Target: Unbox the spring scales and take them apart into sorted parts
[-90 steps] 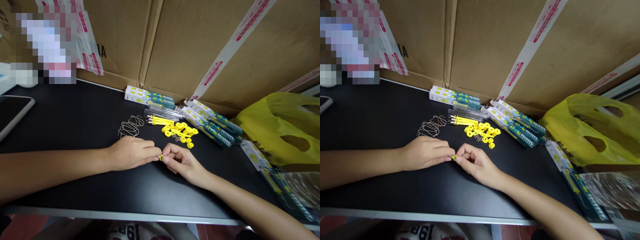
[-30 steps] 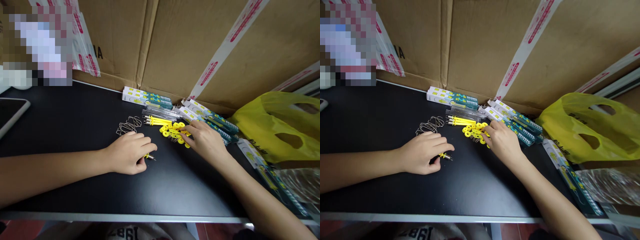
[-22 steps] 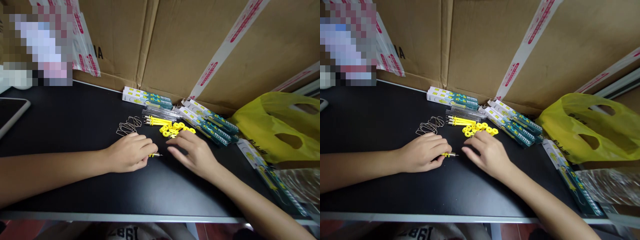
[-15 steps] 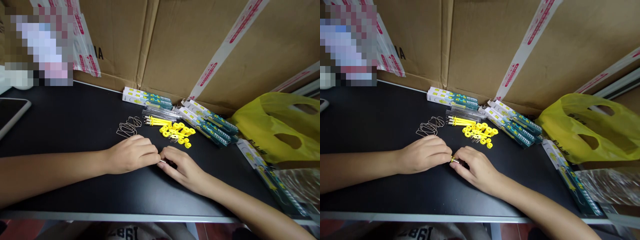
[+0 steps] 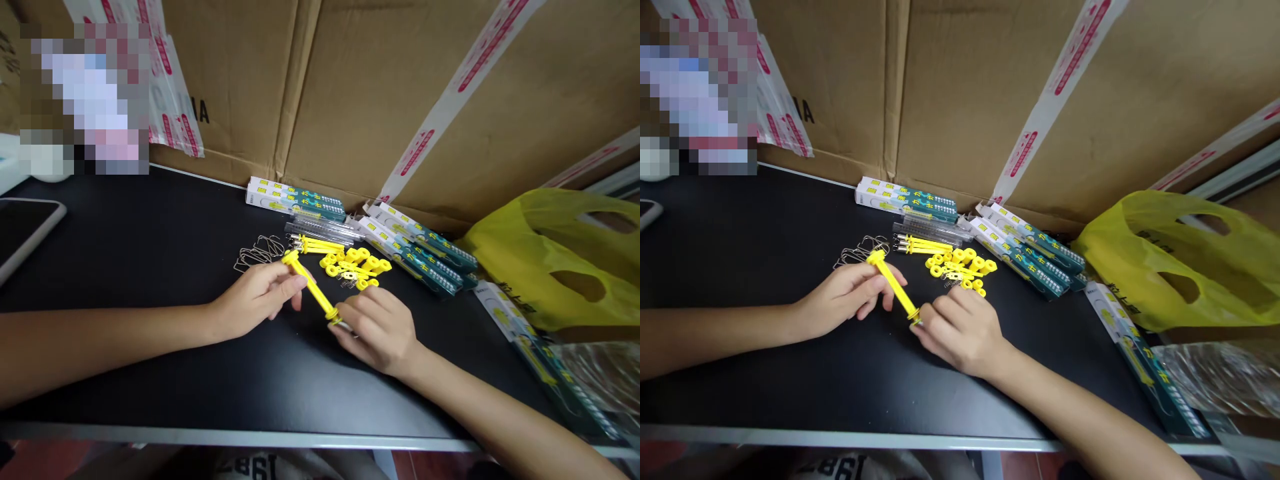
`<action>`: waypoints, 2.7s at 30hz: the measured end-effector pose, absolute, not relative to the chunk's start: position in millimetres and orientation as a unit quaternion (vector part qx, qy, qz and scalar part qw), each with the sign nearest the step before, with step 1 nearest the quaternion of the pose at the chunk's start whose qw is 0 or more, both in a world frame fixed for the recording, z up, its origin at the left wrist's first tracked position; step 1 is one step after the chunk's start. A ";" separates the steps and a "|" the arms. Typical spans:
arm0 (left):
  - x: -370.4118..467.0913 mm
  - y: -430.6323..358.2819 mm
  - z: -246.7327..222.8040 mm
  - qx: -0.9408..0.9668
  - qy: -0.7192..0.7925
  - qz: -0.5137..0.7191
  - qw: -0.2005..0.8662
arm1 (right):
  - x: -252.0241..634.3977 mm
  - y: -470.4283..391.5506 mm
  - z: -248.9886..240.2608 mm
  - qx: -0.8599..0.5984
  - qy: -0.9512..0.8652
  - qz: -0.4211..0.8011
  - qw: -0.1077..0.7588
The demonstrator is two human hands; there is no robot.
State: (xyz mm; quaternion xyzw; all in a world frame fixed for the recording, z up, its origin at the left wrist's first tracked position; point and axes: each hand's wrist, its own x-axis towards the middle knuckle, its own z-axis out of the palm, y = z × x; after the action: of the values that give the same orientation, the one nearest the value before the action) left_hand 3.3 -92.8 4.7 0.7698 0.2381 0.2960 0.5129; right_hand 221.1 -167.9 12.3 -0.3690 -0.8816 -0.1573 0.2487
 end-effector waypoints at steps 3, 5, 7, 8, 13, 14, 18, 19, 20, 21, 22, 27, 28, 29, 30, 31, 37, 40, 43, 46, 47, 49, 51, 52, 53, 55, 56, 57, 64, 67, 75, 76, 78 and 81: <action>6.5 -95.0 2.5 0.718 0.231 0.292 0.588 | 216.1 -169.8 11.9 -0.310 -0.901 -0.248 0.172; 7.4 -96.8 3.2 0.714 0.219 0.297 0.595 | 212.7 -169.8 11.7 -0.301 -0.910 -0.225 0.177; 6.8 -98.4 5.5 0.731 0.211 0.309 0.570 | 211.3 -169.1 11.0 -0.317 -0.910 -0.148 0.222; 6.0 -99.1 6.7 0.749 0.214 0.314 0.544 | 211.3 -168.8 10.4 -0.333 -0.901 -0.101 0.258; 1.0 -101.3 6.4 0.891 0.205 0.288 0.284 | 211.8 -172.1 8.4 -0.415 -0.831 0.086 0.361; 0.5 -101.3 5.1 0.913 0.186 0.279 0.234 | 210.8 -173.5 8.5 -0.425 -0.824 0.107 0.358; 1.3 -101.1 0.4 0.945 0.147 0.255 0.140 | 204.1 -177.7 9.0 -0.438 -0.819 0.142 0.342; 1.7 -101.2 -0.2 0.947 0.147 0.253 0.134 | 202.8 -178.1 8.9 -0.438 -0.819 0.147 0.340; 2.0 -101.3 -0.4 0.947 0.146 0.253 0.131 | 201.8 -178.1 8.8 -0.438 -0.817 0.153 0.341; 2.2 -101.4 -0.4 0.947 0.146 0.255 0.131 | 201.4 -177.9 8.7 -0.440 -0.814 0.159 0.344; 2.2 -101.5 -0.1 0.945 0.151 0.257 0.133 | 201.6 -177.5 8.9 -0.445 -0.809 0.167 0.346; 0.3 -101.0 1.8 0.917 0.232 0.275 0.176 | 207.6 -173.8 13.3 -0.488 -0.741 0.246 0.389; 0.0 -100.7 1.9 0.914 0.241 0.271 0.184 | 209.1 -172.9 14.6 -0.490 -0.720 0.267 0.413; -0.3 -100.4 1.7 0.915 0.243 0.263 0.187 | 210.4 -172.1 15.8 -0.490 -0.698 0.288 0.436; -0.3 -100.1 1.2 0.920 0.237 0.253 0.181 | 211.5 -171.2 16.8 -0.488 -0.675 0.308 0.459; -0.3 -99.9 0.4 0.929 0.224 0.243 0.168 | 212.4 -170.4 17.4 -0.487 -0.654 0.330 0.476; 0.0 -100.0 -4.5 0.970 0.113 0.208 0.055 | 211.4 -166.8 16.5 -0.490 -0.598 0.427 0.469; -0.1 -100.5 -4.2 0.975 0.090 0.203 0.028 | 208.2 -167.4 15.8 -0.485 -0.610 0.446 0.440; 0.4 -101.6 -3.0 0.973 0.105 0.200 0.036 | 204.1 -170.0 14.9 -0.472 -0.621 0.469 0.415; 1.1 -103.2 -2.3 0.966 0.149 0.197 0.073 | 200.7 -173.4 12.9 -0.458 -0.623 0.492 0.399; 1.2 -103.7 -2.2 0.963 0.162 0.198 0.084 | 200.1 -174.4 12.1 -0.456 -0.625 0.495 0.396; 1.4 -104.6 -2.0 0.958 0.175 0.205 0.097 | 199.4 -175.8 10.8 -0.455 -0.635 0.495 0.382; 1.4 -105.1 -1.6 0.956 0.173 0.214 0.099 | 199.2 -176.8 10.2 -0.454 -0.648 0.492 0.364; 1.4 -105.1 -1.3 0.957 0.169 0.215 0.096 | 199.1 -177.1 10.0 -0.452 -0.654 0.491 0.355; 1.5 -105.2 -1.0 0.958 0.166 0.214 0.090 | 199.0 -177.4 9.8 -0.451 -0.660 0.491 0.347; 1.8 -105.3 -0.7 0.961 0.167 0.208 0.078 | 198.4 -177.8 9.3 -0.451 -0.672 0.486 0.330; 2.0 -105.4 -0.8 0.961 0.169 0.206 0.073 | 198.0 -177.9 9.0 -0.452 -0.677 0.483 0.322; 2.1 -105.6 -1.0 0.961 0.173 0.205 0.069 | 197.6 -177.8 8.9 -0.455 -0.680 0.482 0.314; 0.2 -107.7 -1.4 0.965 0.159 0.198 0.065 | 197.5 -176.0 11.7 -0.455 -0.679 0.511 0.267; 0.6 -107.2 -0.3 0.968 0.150 0.191 0.055 | 198.8 -175.7 11.3 -0.445 -0.674 0.528 0.262; 3.2 -105.7 -2.5 0.970 0.173 0.166 0.043 | 203.8 -173.3 8.1 -0.427 -0.644 0.583 0.250; 3.1 -105.8 -2.7 0.971 0.172 0.162 0.042 | 204.2 -172.8 8.8 -0.424 -0.643 0.588 0.247; 2.6 -106.5 -2.8 0.972 0.168 0.163 0.036 | 204.4 -172.3 10.4 -0.421 -0.643 0.593 0.241; 1.9 -108.7 -2.6 0.971 0.169 0.170 0.012 | 203.8 -172.6 12.2 -0.421 -0.648 0.589 0.238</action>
State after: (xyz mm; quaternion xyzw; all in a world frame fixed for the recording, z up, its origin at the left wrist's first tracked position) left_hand 1.9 -108.7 -2.6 0.9709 0.1686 0.1697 0.0124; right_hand 203.8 -172.6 12.2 -0.4205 -0.6479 0.5890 0.2376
